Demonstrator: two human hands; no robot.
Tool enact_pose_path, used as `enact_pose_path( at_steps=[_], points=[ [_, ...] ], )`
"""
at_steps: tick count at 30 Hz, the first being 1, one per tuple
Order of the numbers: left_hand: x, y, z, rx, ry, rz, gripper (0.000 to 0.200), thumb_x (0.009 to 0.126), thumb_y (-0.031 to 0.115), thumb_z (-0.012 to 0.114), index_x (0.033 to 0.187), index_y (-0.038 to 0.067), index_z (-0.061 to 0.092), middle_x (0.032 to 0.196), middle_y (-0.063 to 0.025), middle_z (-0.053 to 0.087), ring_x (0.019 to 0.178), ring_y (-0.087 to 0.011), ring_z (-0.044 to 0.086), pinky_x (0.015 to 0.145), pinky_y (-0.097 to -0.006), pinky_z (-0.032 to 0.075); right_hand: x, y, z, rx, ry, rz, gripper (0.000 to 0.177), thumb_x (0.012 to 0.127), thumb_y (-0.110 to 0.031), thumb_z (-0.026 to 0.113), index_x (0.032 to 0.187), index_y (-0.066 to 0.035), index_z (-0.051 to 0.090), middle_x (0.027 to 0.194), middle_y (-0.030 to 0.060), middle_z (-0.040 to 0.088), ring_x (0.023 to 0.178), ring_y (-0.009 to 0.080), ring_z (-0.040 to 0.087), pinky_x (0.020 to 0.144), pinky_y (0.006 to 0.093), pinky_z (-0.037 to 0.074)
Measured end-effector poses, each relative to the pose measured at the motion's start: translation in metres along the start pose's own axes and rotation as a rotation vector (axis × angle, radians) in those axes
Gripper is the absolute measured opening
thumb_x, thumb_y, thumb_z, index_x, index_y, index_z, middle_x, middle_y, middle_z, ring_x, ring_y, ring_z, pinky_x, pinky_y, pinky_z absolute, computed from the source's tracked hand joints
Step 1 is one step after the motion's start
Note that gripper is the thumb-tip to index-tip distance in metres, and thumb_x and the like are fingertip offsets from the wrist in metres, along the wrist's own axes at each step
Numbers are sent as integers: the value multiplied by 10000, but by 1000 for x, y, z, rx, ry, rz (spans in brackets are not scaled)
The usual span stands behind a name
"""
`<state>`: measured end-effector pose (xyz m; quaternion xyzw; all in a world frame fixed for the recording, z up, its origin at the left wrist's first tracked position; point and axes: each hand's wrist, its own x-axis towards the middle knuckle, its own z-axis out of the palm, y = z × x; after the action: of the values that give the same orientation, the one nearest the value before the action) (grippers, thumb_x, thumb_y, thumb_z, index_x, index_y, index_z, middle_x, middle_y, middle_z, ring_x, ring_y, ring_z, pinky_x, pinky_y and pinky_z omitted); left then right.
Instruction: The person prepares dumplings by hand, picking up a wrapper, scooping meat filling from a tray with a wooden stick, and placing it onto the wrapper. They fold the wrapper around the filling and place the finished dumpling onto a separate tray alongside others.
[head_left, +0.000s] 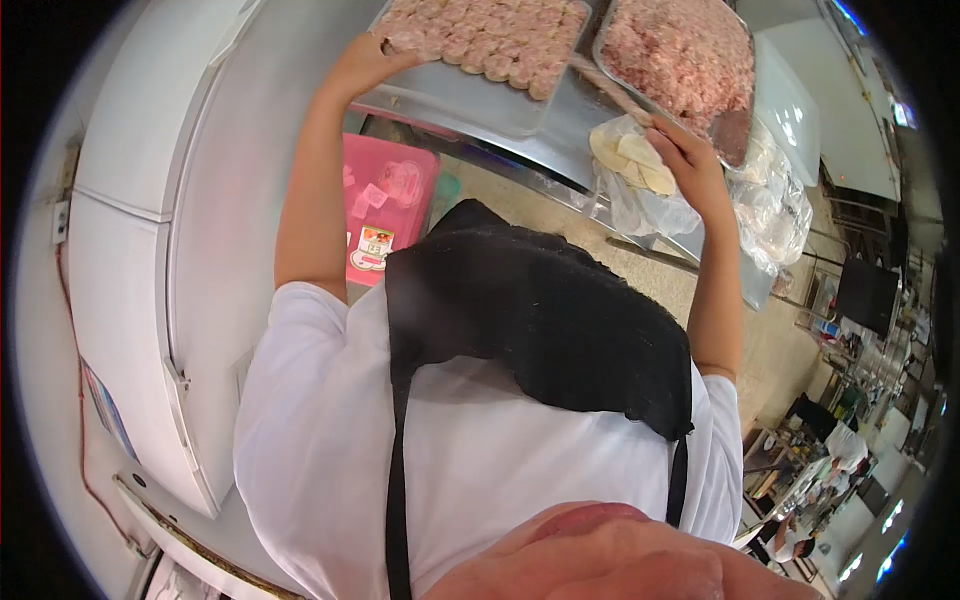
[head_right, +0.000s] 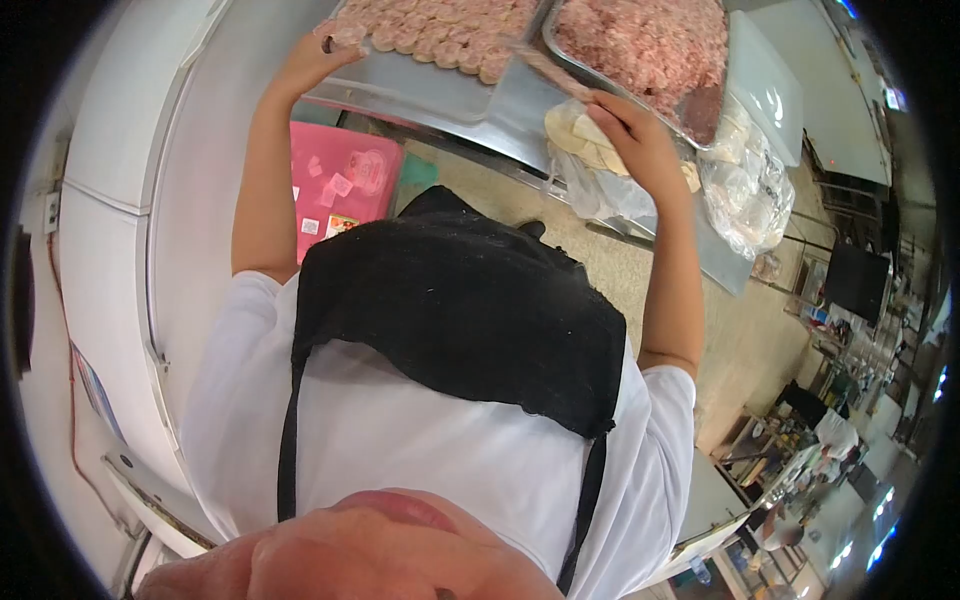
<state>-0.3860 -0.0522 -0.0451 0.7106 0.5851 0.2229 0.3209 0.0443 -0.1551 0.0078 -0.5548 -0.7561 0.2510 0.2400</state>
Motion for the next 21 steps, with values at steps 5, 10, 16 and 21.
enact_pose_path(
  at_steps=[5,10,16,21],
  points=[
    [12,-37,15,414,213,5,560,726,300,707,1165,-6,544,997,-206,647,931,-326,628,810,-398,499,-38,12,-12,364,95,478,308,951,-266,547,1171,-67,632,673,-71,448,537,14,361,479,167,288],
    [4,17,18,452,163,-243,401,824,203,588,1182,31,533,1038,-163,646,951,-268,637,830,-403,515,-53,8,-14,408,175,467,308,959,-260,535,1190,-77,623,652,-74,429,502,9,329,443,163,244],
    [57,-57,60,359,312,-9,652,725,222,688,1262,-35,422,958,-247,645,946,-382,613,801,-453,492,-51,9,-13,437,167,477,313,954,-253,545,1194,-65,618,641,-75,423,509,7,334,450,163,250],
    [74,-68,47,421,174,199,534,744,235,681,1199,9,517,970,-223,649,938,-379,615,796,-463,485,-45,25,-32,385,170,465,274,967,-263,520,1105,-56,634,640,-73,414,522,16,339,457,173,258]
  ],
)
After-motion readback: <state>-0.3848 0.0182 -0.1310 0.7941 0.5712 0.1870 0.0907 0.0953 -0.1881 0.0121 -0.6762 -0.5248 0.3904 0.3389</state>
